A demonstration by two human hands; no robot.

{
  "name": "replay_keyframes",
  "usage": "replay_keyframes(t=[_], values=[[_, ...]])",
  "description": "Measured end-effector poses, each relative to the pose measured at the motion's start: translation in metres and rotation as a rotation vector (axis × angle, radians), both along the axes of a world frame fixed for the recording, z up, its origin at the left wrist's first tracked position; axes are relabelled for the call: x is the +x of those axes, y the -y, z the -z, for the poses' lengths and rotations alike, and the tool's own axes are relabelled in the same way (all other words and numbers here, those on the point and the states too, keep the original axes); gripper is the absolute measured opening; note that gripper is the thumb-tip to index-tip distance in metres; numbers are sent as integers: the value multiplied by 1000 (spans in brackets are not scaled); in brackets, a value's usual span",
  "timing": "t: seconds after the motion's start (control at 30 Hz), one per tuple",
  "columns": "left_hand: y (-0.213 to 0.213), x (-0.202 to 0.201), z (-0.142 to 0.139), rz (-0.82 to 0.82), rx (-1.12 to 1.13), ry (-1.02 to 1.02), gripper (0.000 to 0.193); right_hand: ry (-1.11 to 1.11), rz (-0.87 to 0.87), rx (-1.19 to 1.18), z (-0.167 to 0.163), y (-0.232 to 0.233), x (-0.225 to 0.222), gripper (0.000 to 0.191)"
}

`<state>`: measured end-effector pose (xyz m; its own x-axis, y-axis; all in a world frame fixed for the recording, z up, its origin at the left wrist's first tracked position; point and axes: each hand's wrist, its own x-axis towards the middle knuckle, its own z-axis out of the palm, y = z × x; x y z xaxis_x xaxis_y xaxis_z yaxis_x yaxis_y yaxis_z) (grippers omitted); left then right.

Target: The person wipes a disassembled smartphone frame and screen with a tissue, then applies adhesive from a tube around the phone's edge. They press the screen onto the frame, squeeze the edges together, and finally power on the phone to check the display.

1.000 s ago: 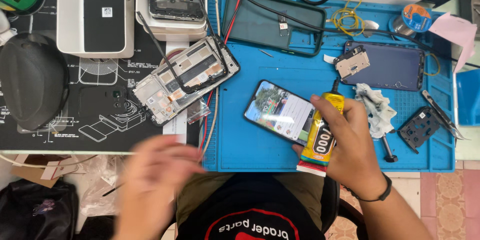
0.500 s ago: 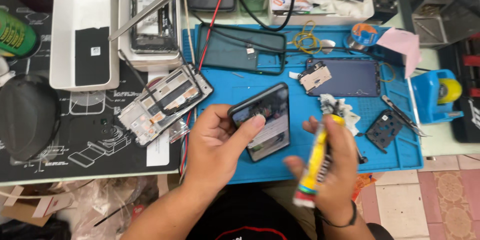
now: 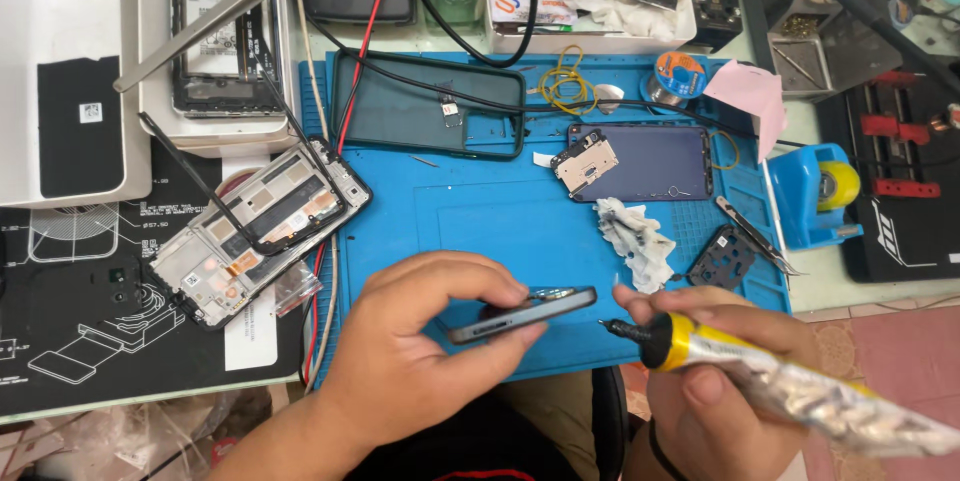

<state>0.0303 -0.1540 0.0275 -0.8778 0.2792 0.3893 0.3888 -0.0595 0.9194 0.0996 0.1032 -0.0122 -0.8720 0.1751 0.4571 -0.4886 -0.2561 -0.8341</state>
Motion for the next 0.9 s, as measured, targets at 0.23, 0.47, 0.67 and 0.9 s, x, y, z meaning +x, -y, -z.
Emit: replay_keyframes(t=[0.23,0.47,0.67,0.9], values=[[-4,-11,-5,17,-49,-71,32,109,-117,90,-43,5,-10,30],[0,-12,-4,21,-75,-110,30,59,-19,316,-34,12,-13,31],[1,-10,-5,29,-71,-115,28,74,-18,511,-39,6,-10,31],[3,-7,-4,43,-52,-108,29,50,-25,463,-36,9,-8,31]])
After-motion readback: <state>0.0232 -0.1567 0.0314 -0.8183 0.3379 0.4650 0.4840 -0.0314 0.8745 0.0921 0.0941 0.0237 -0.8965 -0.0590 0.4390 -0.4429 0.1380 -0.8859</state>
